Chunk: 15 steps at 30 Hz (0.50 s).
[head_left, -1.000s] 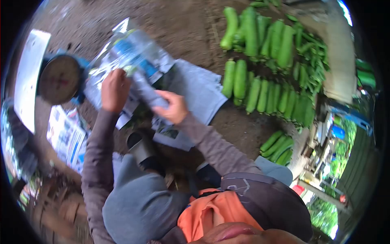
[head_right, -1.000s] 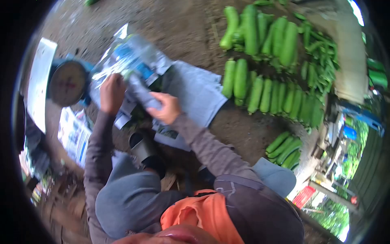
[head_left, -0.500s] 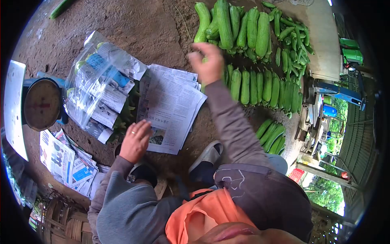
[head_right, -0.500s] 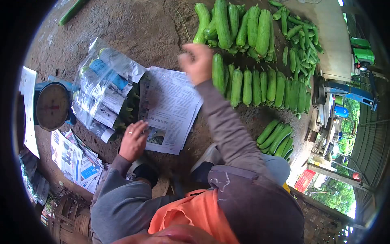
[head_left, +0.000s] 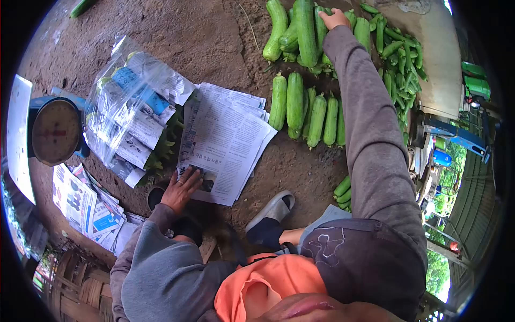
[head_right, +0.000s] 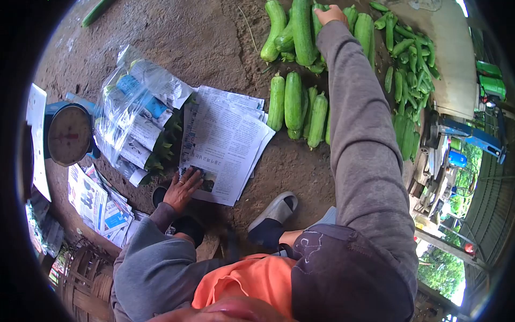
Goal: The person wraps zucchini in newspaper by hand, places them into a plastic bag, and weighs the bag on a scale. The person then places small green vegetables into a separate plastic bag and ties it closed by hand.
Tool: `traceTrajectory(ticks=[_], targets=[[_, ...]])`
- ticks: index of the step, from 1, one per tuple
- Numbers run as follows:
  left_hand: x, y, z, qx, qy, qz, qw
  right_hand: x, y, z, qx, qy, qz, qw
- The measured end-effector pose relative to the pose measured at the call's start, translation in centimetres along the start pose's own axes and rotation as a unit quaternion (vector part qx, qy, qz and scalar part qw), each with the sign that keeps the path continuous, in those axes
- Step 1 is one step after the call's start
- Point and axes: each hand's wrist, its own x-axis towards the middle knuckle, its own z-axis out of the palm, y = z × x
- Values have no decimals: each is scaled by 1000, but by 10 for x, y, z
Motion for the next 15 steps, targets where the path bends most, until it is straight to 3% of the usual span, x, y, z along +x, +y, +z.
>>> traceTrajectory(ticks=[2, 9, 10, 13, 15], targets=[[1, -2, 3, 3, 9, 1, 1000, -30, -33, -13, -16, -9, 36, 999], [1, -5, 1, -10, 40, 14, 999, -21, -13, -10, -25, -34, 28, 999], [1, -5, 1, -5, 45, 17, 999, -24, -10, -10, -17, 19, 7, 1000], [3, -6, 1, -5, 63, 10, 998, -39, -2, -46, 119, -136, -6, 984], [5, -9, 6, -3, 65, 17, 998, -69, -1, -67, 154, -112, -4, 982]])
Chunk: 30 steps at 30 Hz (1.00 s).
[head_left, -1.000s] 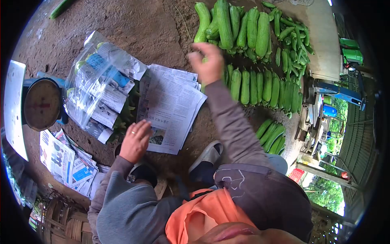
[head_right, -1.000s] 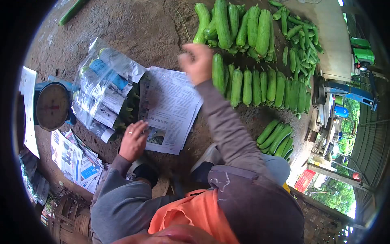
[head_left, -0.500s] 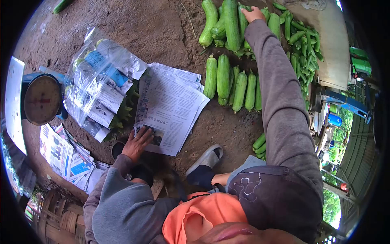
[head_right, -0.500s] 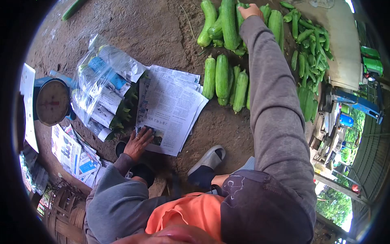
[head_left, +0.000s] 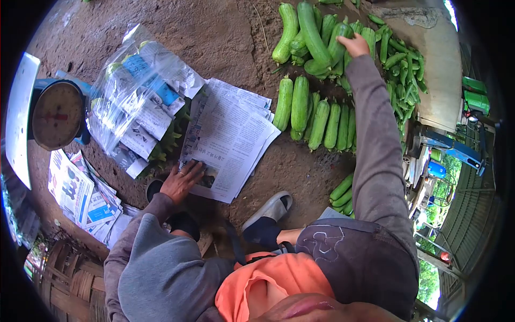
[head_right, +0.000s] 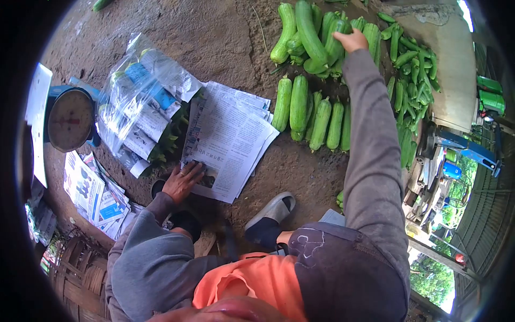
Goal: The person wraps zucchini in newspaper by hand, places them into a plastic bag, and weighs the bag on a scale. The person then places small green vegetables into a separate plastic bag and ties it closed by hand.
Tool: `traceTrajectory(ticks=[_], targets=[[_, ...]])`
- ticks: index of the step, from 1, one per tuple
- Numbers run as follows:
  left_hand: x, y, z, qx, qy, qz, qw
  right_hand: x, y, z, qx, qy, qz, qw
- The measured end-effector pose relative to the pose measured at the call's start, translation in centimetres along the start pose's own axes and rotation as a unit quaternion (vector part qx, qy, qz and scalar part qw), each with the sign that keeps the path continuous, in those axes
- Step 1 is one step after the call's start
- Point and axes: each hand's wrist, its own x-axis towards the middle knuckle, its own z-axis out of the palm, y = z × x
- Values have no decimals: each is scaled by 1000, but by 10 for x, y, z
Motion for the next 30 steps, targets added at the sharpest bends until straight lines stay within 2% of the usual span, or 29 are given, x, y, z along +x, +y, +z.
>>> traceTrajectory(ticks=[3, 5, 6, 7, 9, 11, 14, 17, 18, 19, 21, 22, 23, 24, 26, 27, 28, 30], targets=[[-2, -1, 1, 25, 13, 9, 1000, -54, 20, -15, 13, 44, 19, 999], [-2, -1, -1, 36, 20, 11, 999, -117, 5, -34, 142, 35, 35, 989], [-2, 0, -1, 34, 18, 10, 999, -129, 29, -35, 160, 57, 68, 983], [-3, 1, 0, 31, 17, 9, 999, -163, 10, -42, 253, 85, 83, 960], [-4, -1, 13, 53, 39, 16, 998, -210, -3, -59, 306, 91, 78, 944], [-6, -4, 14, 39, 29, 16, 999, -250, -4, -63, 373, 49, 47, 925], [-3, 0, -1, -12, -8, 5, 1000, -302, -35, -30, 497, -13, 0, 868], [-6, 4, -9, 0, -3, 4, 1000, -345, -65, 47, 595, -68, 17, 800], [-6, 5, -11, 4, 0, 4, 1000, -357, -70, 76, 558, -71, 7, 827], [-6, 4, -12, 9, 5, 5, 1000, -367, -69, 104, 465, -65, -26, 883], [-5, -3, 14, 35, 58, 9, 998, -388, -46, 158, 356, -51, -86, 929], [-5, -6, 23, 46, 83, 13, 995, -402, -35, 174, 425, -58, -33, 903], [-6, -5, 18, 41, 76, 8, 996, -416, -37, 171, 499, -116, 72, 856], [-6, -3, 12, 29, 67, 3, 997, -427, -39, 166, 559, -170, 179, 791], [-5, -2, 6, 2, 47, 2, 999, -430, -39, 156, 680, -218, 256, 651], [-4, -5, 13, 21, 74, 13, 997, -430, -37, 149, 731, -234, 291, 571], [-4, -5, 14, 21, 76, 12, 997, -427, -35, 148, 718, -240, 299, 580], [-3, -4, 17, 22, 80, 10, 996, -424, -28, 171, 531, -188, 220, 796]])
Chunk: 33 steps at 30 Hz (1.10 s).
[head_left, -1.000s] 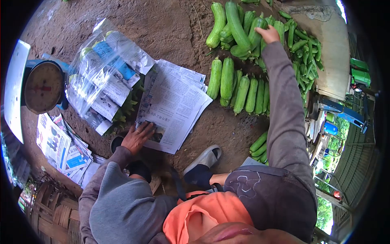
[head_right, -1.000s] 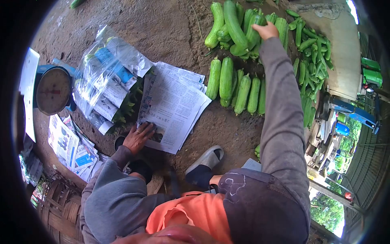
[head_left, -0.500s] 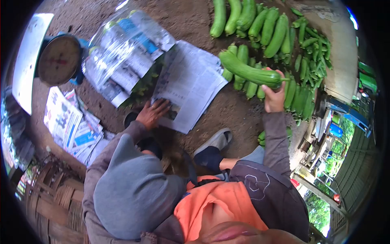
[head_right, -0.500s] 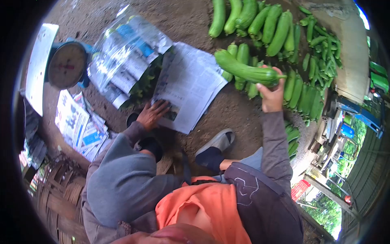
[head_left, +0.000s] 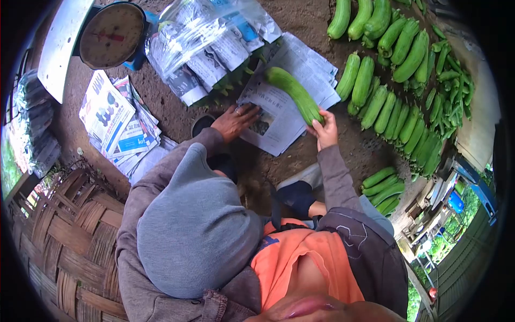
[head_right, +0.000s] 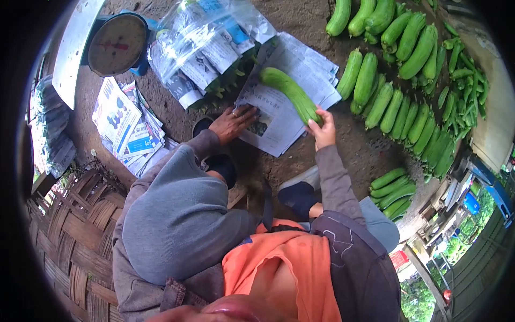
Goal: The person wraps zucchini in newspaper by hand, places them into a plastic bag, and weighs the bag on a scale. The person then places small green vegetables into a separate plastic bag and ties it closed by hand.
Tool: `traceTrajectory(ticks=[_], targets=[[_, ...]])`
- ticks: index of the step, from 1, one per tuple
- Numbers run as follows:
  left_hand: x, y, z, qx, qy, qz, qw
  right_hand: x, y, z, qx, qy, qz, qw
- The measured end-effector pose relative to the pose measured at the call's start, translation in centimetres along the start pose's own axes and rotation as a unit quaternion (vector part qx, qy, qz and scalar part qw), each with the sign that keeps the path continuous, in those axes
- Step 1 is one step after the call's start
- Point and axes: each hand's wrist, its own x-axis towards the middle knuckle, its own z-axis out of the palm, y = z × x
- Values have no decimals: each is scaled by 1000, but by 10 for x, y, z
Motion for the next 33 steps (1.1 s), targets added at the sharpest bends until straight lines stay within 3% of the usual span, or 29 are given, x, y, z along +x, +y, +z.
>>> traceTrajectory(ticks=[1, 2, 3, 4, 6, 10, 11, 14, 18, 19, 22, 25, 28, 30, 33], targets=[[0, 0, -2, 6, 13, 2, 1000, 11, 8, -4, -117, -18, -136, 984], [1, 0, 0, 9, 11, 2, 1000, 20, 14, -9, -232, -37, -266, 935], [1, -1, 3, 12, 8, 2, 1000, 20, 9, -7, -265, -22, -259, 929], [0, -1, 5, 14, 5, 1, 1000, 13, -5, -2, -408, -3, -285, 867], [0, 0, 0, 20, 18, 9, 1000, 0, -17, 15, -545, 11, -421, 725], [2, 4, 0, 0, 5, -9, 1000, -41, 11, 59, -547, -158, -392, 722], [2, 5, -2, -7, -1, -16, 1000, -50, 23, 69, -557, -183, -339, 735], [6, 7, -11, -51, -33, -42, 997, -46, 59, 77, -584, -133, -347, 722], [4, 2, -18, -121, -42, -47, 991, -31, 74, 60, -584, -177, -359, 706], [3, 2, -20, -108, -51, -37, 992, -30, 72, 56, -549, -189, -355, 733], [3, 3, -22, -61, -59, -17, 996, -48, 51, 61, -557, -181, -335, 738], [3, 8, -19, -28, -48, -12, 998, -49, 70, 59, -605, -182, -324, 704], [-3, 16, -18, -56, -49, -19, 997, -46, 90, 44, -616, -168, -316, 702], [-4, 19, -13, -87, -45, -13, 995, -47, 72, 35, -605, -180, -308, 712], [-6, 27, -10, -71, -32, -13, 997, -48, 46, 33, -557, -183, -372, 719]])
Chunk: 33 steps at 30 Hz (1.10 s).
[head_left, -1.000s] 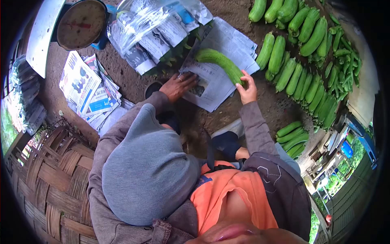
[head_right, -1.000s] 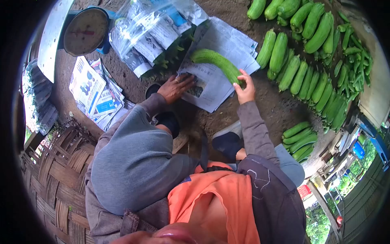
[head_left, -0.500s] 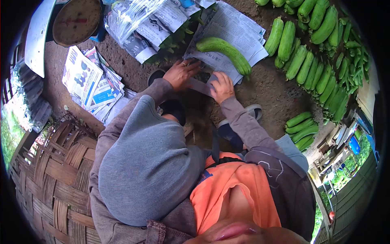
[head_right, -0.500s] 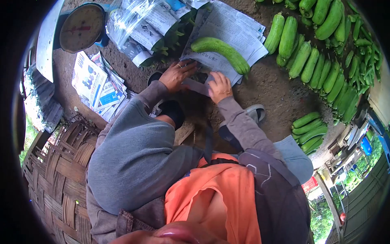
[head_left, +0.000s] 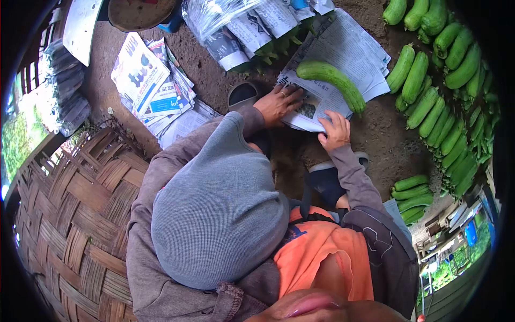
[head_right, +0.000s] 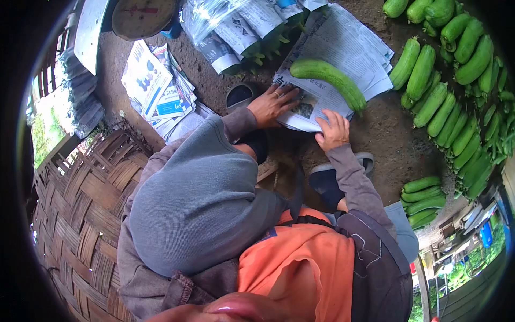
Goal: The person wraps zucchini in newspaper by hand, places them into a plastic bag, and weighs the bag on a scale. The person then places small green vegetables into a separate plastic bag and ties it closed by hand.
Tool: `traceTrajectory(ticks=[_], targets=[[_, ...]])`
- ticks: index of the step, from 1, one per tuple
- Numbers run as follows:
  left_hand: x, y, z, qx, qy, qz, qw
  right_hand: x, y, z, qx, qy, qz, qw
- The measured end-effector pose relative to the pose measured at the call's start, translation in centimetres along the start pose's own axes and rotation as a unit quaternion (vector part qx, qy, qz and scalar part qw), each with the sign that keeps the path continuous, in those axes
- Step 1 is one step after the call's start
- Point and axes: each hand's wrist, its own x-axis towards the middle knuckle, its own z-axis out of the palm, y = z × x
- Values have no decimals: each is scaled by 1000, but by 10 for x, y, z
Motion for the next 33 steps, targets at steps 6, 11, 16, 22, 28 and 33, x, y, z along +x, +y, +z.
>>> traceTrajectory(ticks=[6, 11, 16, 22, 28, 33], targets=[[2, 0, -4, -68, 4, -13, 998, 12, -14, -27, 113, -44, 76, 990], [-2, -5, -1, -61, 2, 10, 998, -2, 2, -16, 139, -126, 107, 976], [0, -1, -12, -43, -20, 8, 999, 3, 4, -5, 108, -138, 125, 976], [4, 0, -14, -67, 5, 28, 997, 17, -6, -18, 69, -172, 219, 958], [9, -3, -19, -54, 58, 50, 996, 61, -13, -63, -22, 110, 103, 988], [10, 0, -35, 16, 78, 84, 993, 74, 65, -30, -5, 68, 154, 986]])
